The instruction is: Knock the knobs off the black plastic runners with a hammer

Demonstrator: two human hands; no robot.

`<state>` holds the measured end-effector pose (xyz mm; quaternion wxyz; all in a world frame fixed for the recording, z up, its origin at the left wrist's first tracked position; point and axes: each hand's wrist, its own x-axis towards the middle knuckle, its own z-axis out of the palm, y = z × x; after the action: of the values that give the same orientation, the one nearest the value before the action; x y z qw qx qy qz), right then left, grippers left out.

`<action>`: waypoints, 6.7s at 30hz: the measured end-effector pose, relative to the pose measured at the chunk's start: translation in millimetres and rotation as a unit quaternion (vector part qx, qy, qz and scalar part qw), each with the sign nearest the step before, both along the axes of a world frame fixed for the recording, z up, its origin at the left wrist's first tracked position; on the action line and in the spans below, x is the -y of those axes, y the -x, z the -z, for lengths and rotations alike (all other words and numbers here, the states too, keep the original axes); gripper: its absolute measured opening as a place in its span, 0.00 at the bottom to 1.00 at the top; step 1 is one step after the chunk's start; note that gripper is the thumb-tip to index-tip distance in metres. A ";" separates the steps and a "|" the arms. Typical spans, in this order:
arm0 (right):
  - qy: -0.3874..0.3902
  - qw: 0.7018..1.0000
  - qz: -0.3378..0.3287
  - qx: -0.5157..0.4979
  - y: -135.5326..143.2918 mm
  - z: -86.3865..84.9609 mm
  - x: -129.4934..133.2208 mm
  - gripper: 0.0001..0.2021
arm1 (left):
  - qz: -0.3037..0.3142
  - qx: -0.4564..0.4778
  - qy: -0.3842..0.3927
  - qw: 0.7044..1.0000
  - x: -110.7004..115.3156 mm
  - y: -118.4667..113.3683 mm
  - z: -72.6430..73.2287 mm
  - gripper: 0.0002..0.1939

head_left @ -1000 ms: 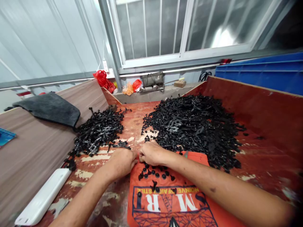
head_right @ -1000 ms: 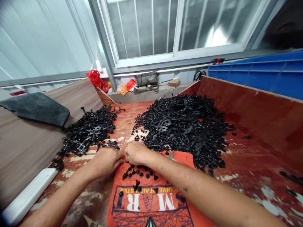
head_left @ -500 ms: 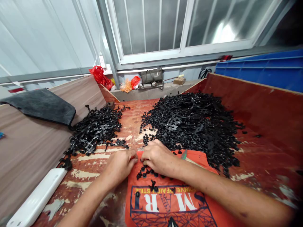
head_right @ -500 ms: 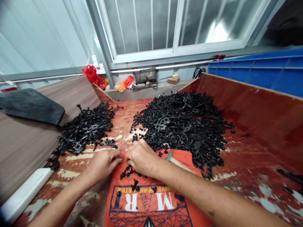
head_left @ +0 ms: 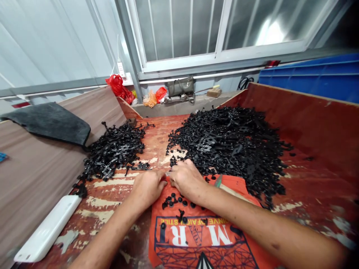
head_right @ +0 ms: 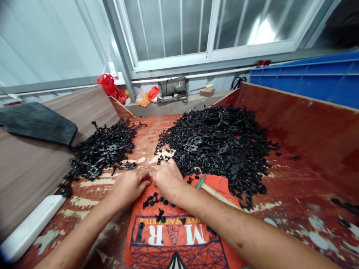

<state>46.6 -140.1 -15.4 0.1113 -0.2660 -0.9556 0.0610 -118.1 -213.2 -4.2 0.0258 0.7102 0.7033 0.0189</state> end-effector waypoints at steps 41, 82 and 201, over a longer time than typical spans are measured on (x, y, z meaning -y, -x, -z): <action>0.018 0.995 -0.093 -0.010 3.9 -1.2 44.0 0.07 | -0.164 0.302 -0.023 0.939 89.8 -6.8 42.9 0.10; 0.057 0.997 -0.027 -0.036 -68.9 10.2 78.8 0.06 | 0.010 0.055 0.060 0.997 85.1 -66.9 17.3 0.12; 0.031 0.999 0.024 -0.026 -107.9 2.6 79.5 0.06 | 0.109 0.063 0.060 0.990 40.1 -73.1 -7.5 0.11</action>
<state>154.5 -219.6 -18.0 0.1293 -0.2901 -0.9435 0.0949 -45.0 -253.2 3.4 0.1144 0.7770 0.6188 0.0191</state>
